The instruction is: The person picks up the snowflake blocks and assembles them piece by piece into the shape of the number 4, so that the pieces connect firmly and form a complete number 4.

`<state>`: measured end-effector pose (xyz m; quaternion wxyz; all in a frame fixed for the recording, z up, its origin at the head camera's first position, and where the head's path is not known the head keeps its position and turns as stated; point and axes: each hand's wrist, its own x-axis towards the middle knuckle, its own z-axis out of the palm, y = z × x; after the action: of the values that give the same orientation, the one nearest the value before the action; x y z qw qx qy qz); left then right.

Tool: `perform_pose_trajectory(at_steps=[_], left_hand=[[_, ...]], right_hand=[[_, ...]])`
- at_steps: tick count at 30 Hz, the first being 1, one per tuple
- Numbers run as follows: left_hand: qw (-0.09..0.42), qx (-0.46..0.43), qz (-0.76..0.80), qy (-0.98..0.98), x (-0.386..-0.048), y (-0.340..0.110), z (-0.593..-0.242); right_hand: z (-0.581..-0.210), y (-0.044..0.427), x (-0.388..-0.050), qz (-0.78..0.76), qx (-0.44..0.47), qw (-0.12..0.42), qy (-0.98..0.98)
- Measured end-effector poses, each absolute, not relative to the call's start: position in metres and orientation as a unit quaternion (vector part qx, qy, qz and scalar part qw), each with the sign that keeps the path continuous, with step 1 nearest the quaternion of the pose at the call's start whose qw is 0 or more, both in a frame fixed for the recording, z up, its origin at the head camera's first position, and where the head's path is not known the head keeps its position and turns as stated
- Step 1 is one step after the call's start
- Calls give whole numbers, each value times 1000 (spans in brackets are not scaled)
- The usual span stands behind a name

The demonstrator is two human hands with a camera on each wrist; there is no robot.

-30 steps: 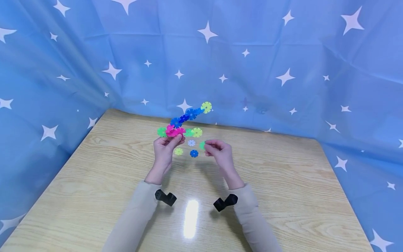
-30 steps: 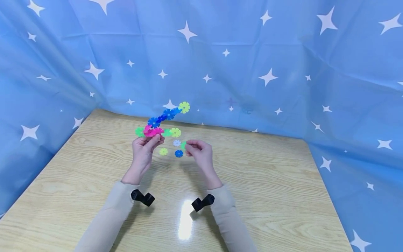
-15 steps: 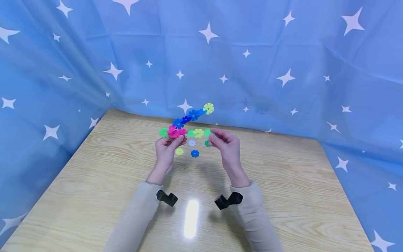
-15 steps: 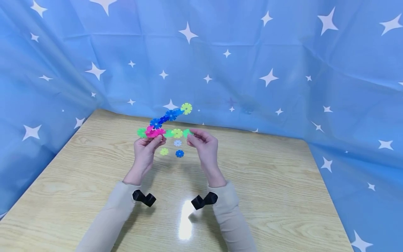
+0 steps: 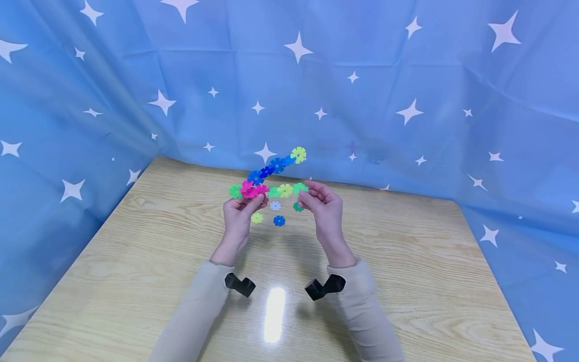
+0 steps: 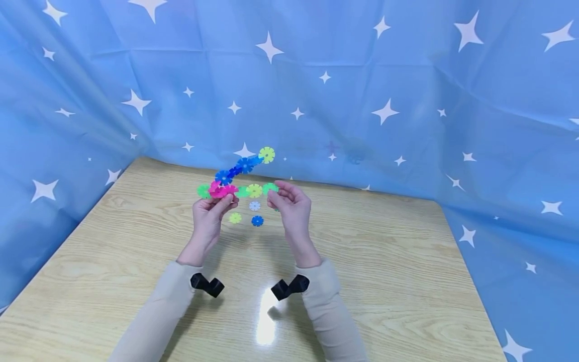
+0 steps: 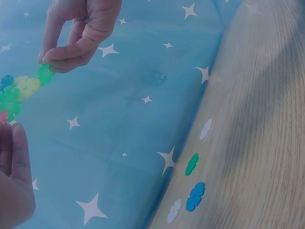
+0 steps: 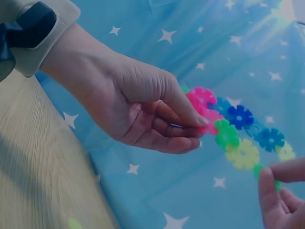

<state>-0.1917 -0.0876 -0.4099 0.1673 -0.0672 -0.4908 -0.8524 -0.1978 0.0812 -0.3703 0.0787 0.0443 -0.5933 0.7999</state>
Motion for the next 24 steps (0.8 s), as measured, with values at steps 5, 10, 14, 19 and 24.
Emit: perform_pose_trajectory(at_steps=[5, 10, 14, 19, 24], left_hand=[[165, -62, -852, -493, -192, -88, -411], [164, -56, -852, -494, -192, -89, -411], [167, -57, -851, -494, -193, -89, -411], [169, -58, -851, -494, -193, -89, -410], [171, -65, -849, -495, -193, -88, -410]], right_hand=[[-370, 78, -198, 811, 32, 81, -578], [-371, 75, -197, 816, 26, 87, -571], [-373, 72, -197, 817, 21, 94, -569], [-372, 70, -197, 819, 17, 83, -568], [-373, 71, -198, 821, 10, 65, -567]])
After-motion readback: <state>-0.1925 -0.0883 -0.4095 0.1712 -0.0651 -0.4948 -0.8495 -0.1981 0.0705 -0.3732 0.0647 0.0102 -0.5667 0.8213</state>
